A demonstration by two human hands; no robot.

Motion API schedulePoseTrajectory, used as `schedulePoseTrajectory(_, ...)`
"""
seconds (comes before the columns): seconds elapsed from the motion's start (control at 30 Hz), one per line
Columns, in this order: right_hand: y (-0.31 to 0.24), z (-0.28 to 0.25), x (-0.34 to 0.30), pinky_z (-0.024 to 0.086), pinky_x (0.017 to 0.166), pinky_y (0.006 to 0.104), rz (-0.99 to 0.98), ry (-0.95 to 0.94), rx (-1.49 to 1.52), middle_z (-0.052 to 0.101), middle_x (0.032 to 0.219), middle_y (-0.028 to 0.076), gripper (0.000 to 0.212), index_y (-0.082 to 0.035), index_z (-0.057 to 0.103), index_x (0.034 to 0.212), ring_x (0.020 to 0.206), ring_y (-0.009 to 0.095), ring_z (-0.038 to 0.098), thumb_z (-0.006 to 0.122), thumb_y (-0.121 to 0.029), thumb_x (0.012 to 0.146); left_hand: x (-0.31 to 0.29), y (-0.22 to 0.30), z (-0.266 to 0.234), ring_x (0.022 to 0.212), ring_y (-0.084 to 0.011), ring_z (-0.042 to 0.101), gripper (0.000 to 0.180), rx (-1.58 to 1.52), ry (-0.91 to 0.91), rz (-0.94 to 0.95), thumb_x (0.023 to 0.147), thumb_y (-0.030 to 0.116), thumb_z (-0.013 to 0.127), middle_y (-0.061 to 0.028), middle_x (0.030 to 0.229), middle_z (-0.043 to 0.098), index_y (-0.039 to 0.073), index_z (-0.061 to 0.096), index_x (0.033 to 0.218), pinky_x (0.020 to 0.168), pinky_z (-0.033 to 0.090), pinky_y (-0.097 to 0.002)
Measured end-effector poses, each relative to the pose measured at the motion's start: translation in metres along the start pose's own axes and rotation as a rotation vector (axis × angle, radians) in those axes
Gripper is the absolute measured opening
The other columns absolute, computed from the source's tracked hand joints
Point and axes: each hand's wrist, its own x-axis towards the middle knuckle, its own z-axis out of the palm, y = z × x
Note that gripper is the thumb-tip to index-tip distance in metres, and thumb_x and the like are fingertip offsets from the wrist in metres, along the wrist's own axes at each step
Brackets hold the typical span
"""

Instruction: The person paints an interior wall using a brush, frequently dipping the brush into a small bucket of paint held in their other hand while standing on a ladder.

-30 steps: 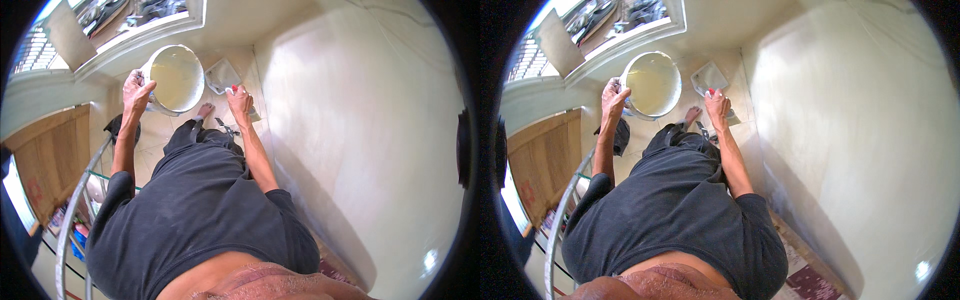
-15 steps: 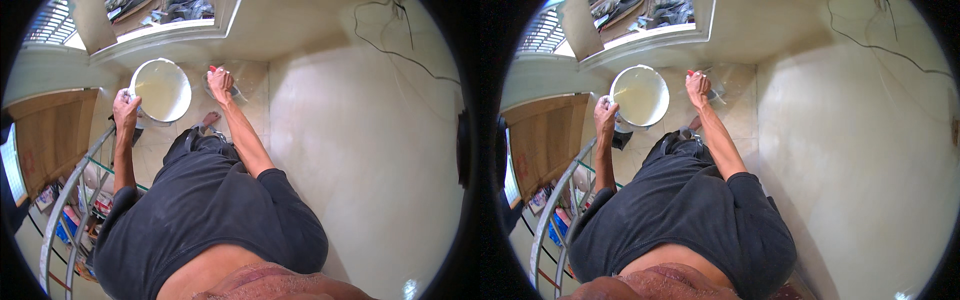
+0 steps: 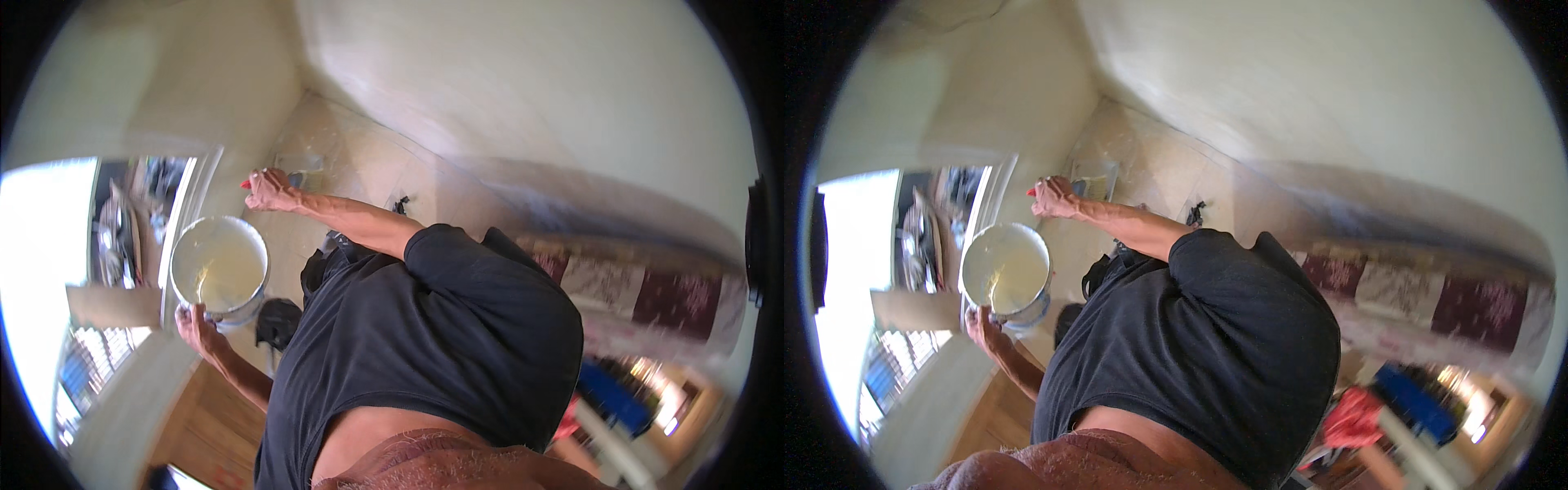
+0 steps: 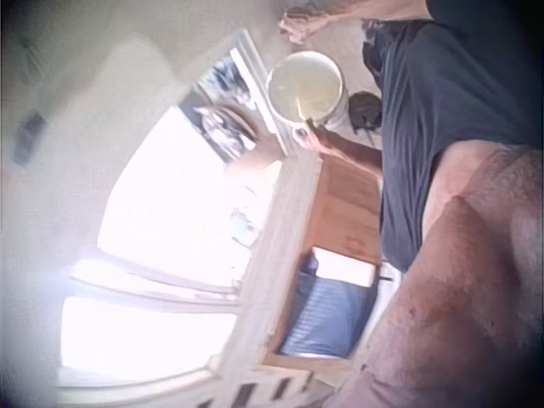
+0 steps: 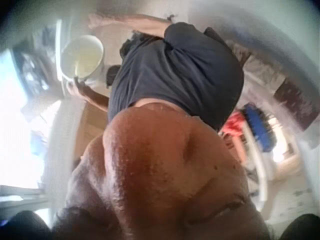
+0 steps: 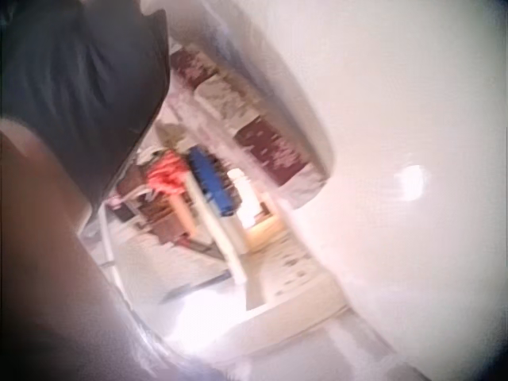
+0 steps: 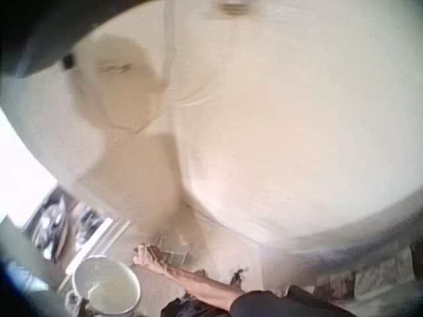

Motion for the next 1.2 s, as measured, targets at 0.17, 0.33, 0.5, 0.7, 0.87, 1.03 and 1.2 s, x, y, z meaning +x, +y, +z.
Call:
schedulePoseTrajectory(0.17, -0.011, -0.044, -0.005, 0.053, 0.067, 0.0483, -0.161, 0.226, -0.173, 0.065, 0.077, 0.022, 0.029, 0.006, 0.059, 0.1, 0.069, 0.041, 0.066, 0.056, -0.022, 0.095, 0.044, 0.044, 0.002, 0.056, -0.0043, 0.042, 0.024, -0.01, -0.231, 0.149, 0.077, 0.012, 0.065, 0.0037, 0.071, 0.051, 0.004, 0.059, 0.1, 0.047, 0.03, -0.0216)
schedulePoseTrajectory(0.33, -0.112, -0.19, -0.092, 0.055, 0.065, 0.0463, -0.121, 0.444, -0.173, 0.067, 0.083, 0.016, 0.033, -0.002, 0.062, 0.102, 0.066, 0.036, 0.066, 0.058, -0.034, 0.097, 0.073, 0.069, 0.03, 0.049, -0.0039, 0.037, 0.014, -0.106, -0.45, 0.251, 0.075, 0.008, 0.063, 0.0061, 0.067, 0.047, 0.007, 0.057, 0.088, 0.042, 0.029, -0.0199)
schedulePoseTrajectory(0.5, -0.189, -0.221, -0.161, 0.058, 0.065, 0.0409, -0.067, 0.751, -0.569, 0.068, 0.096, 0.013, 0.037, -0.008, 0.065, 0.11, 0.068, 0.029, 0.069, 0.057, -0.042, 0.098, 0.106, 0.079, 0.059, 0.058, -0.0079, 0.049, 0.023, -0.161, -0.757, 0.349, 0.076, 0.009, 0.063, -0.0006, 0.073, 0.054, 0.001, 0.056, 0.096, 0.049, 0.04, -0.0227)
schedulePoseTrajectory(0.7, -0.189, -0.264, -0.232, 0.052, 0.059, 0.0459, 0.144, 0.901, -0.656, 0.065, 0.07, 0.017, 0.034, -0.007, 0.06, 0.102, 0.063, 0.037, 0.065, 0.06, -0.04, 0.097, 0.087, 0.093, 0.131, 0.063, -0.0121, 0.05, 0.025, 0.033, -0.929, 0.465, 0.076, 0.019, 0.065, -0.0026, 0.074, 0.056, -0.001, 0.06, 0.091, 0.055, 0.041, -0.029)
schedulePoseTrajectory(0.87, -0.205, -0.274, -0.262, 0.054, 0.061, 0.0476, 0.064, 0.943, -0.342, 0.066, 0.07, 0.02, 0.04, 0.001, 0.054, 0.108, 0.067, 0.041, 0.067, 0.06, -0.037, 0.097, 0.021, 0.119, 0.162, 0.059, -0.014, 0.051, 0.027, 0.185, -1.05, 0.584, 0.074, 0.02, 0.065, -0.0023, 0.067, 0.053, -0.003, 0.06, 0.088, 0.052, 0.042, -0.0311)
schedulePoseTrajectory(1.03, -0.18, -0.264, -0.268, 0.053, 0.058, 0.0399, 0.121, 0.889, 0.151, 0.062, 0.073, 0.012, 0.03, -0.007, 0.04, 0.103, 0.065, 0.027, 0.065, 0.063, -0.025, 0.096, -0.021, 0.117, 0.182, 0.059, -0.0124, 0.056, 0.026, 0.064, -1.235, 0.498, 0.076, 0.014, 0.066, -0.0059, 0.072, 0.061, -0.006, 0.061, 0.092, 0.049, 0.045, -0.0278)
schedulePoseTrajectory(1.2, -0.13, -0.215, -0.272, 0.054, 0.063, 0.0486, 0.274, 0.964, -0.213, 0.066, 0.073, 0.023, 0.041, 0.004, 0.048, 0.112, 0.068, 0.043, 0.067, 0.059, -0.033, 0.098, -0.041, 0.113, 0.189, 0.059, -0.0111, 0.054, 0.021, 0.04, -1.29, 0.468, 0.077, 0.006, 0.064, -0.0044, 0.077, 0.062, -0.004, 0.062, 0.096, 0.051, 0.041, -0.0259)
